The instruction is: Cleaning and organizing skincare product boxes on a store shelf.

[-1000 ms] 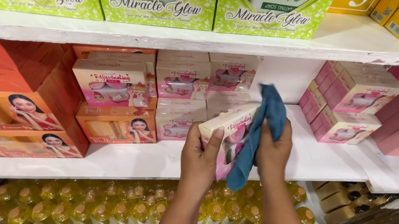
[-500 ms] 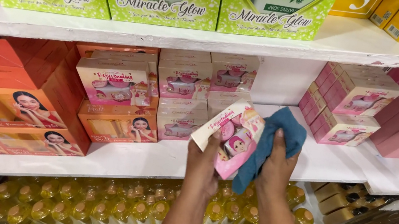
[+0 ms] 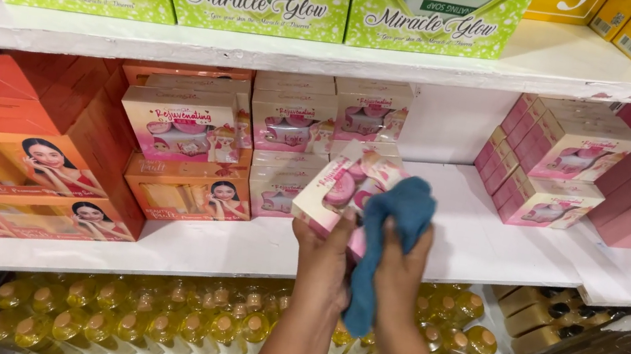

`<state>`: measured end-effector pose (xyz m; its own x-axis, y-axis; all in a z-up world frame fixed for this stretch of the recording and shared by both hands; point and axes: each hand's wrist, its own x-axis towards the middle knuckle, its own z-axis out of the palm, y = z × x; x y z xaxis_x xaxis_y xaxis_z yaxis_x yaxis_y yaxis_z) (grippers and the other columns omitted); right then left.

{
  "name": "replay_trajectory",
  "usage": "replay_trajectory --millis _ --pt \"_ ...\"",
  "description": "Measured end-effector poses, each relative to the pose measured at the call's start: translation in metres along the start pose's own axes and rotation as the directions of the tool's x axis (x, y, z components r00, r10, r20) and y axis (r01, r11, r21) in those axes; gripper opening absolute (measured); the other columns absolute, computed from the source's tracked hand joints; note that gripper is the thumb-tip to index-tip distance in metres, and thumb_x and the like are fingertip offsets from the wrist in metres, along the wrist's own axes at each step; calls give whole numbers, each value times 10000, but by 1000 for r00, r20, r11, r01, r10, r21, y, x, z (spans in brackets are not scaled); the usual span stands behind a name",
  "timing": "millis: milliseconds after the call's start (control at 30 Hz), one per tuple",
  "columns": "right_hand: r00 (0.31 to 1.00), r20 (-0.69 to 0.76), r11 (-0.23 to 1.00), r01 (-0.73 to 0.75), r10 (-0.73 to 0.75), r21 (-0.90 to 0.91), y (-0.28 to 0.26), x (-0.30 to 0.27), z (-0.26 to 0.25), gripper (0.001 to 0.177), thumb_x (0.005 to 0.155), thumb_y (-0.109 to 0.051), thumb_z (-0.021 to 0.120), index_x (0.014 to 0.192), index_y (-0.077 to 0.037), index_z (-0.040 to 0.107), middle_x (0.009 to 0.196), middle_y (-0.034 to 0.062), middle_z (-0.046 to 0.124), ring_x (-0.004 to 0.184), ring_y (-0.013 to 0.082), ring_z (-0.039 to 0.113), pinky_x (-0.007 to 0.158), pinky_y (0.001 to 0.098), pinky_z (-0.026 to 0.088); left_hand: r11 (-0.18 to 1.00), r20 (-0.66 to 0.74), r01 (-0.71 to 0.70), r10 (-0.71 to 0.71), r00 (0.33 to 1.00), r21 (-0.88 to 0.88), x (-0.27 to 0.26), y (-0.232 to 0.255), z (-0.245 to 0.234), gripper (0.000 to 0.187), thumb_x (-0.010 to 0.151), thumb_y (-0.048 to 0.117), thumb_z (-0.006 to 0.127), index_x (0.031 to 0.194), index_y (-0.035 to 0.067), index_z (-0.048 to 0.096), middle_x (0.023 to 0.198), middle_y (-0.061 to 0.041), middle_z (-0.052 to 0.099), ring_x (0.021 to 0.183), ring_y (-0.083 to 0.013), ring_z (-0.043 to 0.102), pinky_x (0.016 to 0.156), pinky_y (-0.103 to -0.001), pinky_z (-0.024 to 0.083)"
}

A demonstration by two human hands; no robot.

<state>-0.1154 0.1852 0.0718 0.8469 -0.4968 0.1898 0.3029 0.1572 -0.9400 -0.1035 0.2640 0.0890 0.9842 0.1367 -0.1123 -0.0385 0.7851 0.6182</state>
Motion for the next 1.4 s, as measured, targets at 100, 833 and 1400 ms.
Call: replay_trajectory --millis 100,833,1400 --pt "981 -51 982 185 -187 -46 2 41 -16 395 1017 -176 616 1381 -62 513 1285 83 652 1158 167 622 1010 302 491 1000 110 21 -21 994 5 -8 2 -6 696 855 21 685 1404 174 285 1356 -113 574 1180 -249 636 943 -416 580" --pt "948 302 990 -123 98 67 -13 85 -53 527 917 -155 738 1405 -2 614 1294 201 666 1151 285 648 996 371 540 885 118 81 -151 981 458 37 6 -48 783 825 358 765 1487 115 424 1281 -121 680 1180 -227 650 928 -375 561" --pt "895 286 831 -431 342 353 -11 20 -29 440 982 -298 511 1395 -147 529 1300 33 671 1162 154 673 1003 327 550 934 -178 -109 178 968 340 60 -33 -62 723 858 414 779 1349 -11 462 1175 -158 664 962 -199 655 762 -324 579"
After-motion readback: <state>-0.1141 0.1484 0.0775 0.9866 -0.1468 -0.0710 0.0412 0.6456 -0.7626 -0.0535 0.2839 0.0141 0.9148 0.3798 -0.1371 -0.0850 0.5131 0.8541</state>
